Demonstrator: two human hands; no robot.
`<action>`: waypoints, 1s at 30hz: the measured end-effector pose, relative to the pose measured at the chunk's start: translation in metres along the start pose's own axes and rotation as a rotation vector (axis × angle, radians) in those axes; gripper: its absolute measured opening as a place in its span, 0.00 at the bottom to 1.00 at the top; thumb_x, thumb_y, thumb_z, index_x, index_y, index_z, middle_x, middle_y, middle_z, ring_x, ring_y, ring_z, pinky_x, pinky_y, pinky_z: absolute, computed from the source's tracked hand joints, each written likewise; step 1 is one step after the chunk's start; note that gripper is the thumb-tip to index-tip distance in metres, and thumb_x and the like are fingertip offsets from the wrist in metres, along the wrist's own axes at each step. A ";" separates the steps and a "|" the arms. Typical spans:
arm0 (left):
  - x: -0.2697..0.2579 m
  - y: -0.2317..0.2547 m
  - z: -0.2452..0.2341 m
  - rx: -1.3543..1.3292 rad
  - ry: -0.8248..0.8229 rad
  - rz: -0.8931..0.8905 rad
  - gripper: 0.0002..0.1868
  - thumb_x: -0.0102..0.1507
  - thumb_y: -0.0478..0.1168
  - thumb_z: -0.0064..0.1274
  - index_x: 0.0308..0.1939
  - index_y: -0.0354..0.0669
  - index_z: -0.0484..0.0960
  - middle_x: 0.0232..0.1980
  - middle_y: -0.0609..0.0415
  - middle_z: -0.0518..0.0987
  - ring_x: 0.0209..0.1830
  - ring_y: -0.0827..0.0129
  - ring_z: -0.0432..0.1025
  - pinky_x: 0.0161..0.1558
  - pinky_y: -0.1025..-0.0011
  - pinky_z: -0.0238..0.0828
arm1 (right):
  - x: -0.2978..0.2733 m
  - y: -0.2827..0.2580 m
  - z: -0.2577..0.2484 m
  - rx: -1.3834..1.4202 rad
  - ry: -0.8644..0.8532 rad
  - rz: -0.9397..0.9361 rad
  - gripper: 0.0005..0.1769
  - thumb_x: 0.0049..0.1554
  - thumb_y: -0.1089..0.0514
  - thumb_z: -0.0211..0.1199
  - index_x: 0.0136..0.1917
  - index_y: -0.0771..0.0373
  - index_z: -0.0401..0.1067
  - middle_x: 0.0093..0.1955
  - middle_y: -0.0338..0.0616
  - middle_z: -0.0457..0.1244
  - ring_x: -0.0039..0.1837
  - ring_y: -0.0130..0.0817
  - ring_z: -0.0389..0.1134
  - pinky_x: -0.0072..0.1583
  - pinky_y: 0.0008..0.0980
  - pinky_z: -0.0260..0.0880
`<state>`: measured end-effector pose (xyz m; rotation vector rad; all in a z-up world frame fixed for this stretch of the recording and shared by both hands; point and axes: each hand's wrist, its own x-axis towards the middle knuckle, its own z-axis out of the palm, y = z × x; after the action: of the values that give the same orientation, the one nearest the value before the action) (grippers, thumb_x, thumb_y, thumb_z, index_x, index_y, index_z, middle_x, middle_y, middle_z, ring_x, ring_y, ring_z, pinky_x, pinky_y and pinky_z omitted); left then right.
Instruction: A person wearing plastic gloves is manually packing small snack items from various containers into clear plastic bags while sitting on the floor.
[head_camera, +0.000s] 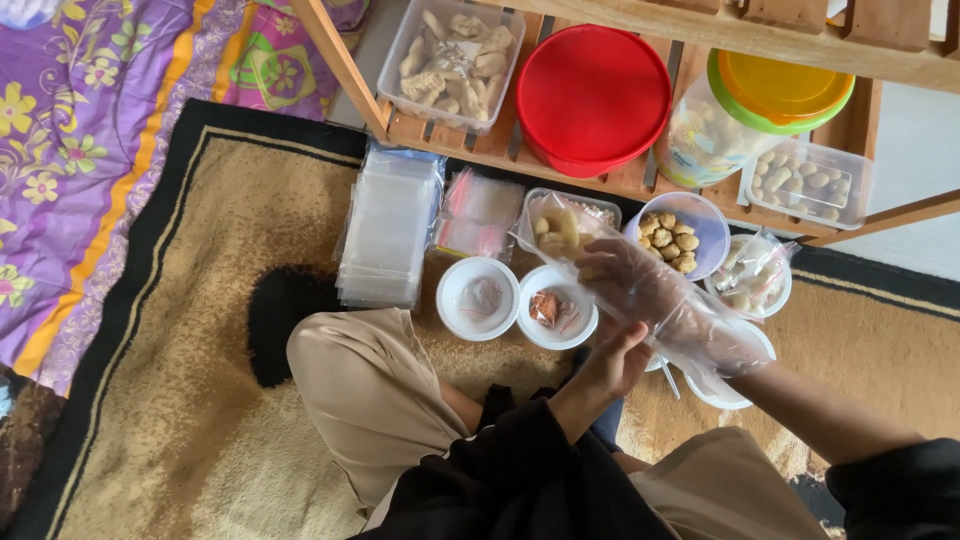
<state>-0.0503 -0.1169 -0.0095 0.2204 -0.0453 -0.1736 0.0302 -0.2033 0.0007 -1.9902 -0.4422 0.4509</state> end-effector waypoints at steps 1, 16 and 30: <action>-0.003 -0.004 -0.003 -0.016 -0.007 -0.013 0.43 0.57 0.37 0.57 0.75 0.59 0.56 0.70 0.44 0.70 0.66 0.49 0.69 0.66 0.49 0.69 | -0.003 -0.013 0.001 0.031 0.005 0.031 0.17 0.55 0.65 0.67 0.58 0.63 0.72 0.48 0.47 0.69 0.47 0.33 0.74 0.51 0.32 0.75; 0.055 0.100 -0.013 -0.149 0.020 0.126 0.38 0.62 0.62 0.57 0.74 0.68 0.62 0.79 0.52 0.63 0.78 0.52 0.58 0.78 0.49 0.49 | -0.004 -0.141 -0.016 0.203 0.010 0.157 0.16 0.57 0.64 0.66 0.60 0.61 0.77 0.46 0.50 0.70 0.43 0.33 0.75 0.43 0.29 0.78; 0.050 0.112 0.027 -0.081 0.012 0.205 0.49 0.61 0.63 0.59 0.80 0.56 0.54 0.77 0.42 0.63 0.68 0.45 0.67 0.64 0.39 0.66 | -0.013 -0.258 -0.042 -0.246 -0.200 0.079 0.16 0.64 0.56 0.53 0.62 0.58 0.74 0.59 0.51 0.69 0.66 0.47 0.70 0.64 0.49 0.71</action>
<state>0.0158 -0.0240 0.0427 0.1351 -0.0482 0.0297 0.0103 -0.1316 0.2518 -2.2146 -0.5674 0.6760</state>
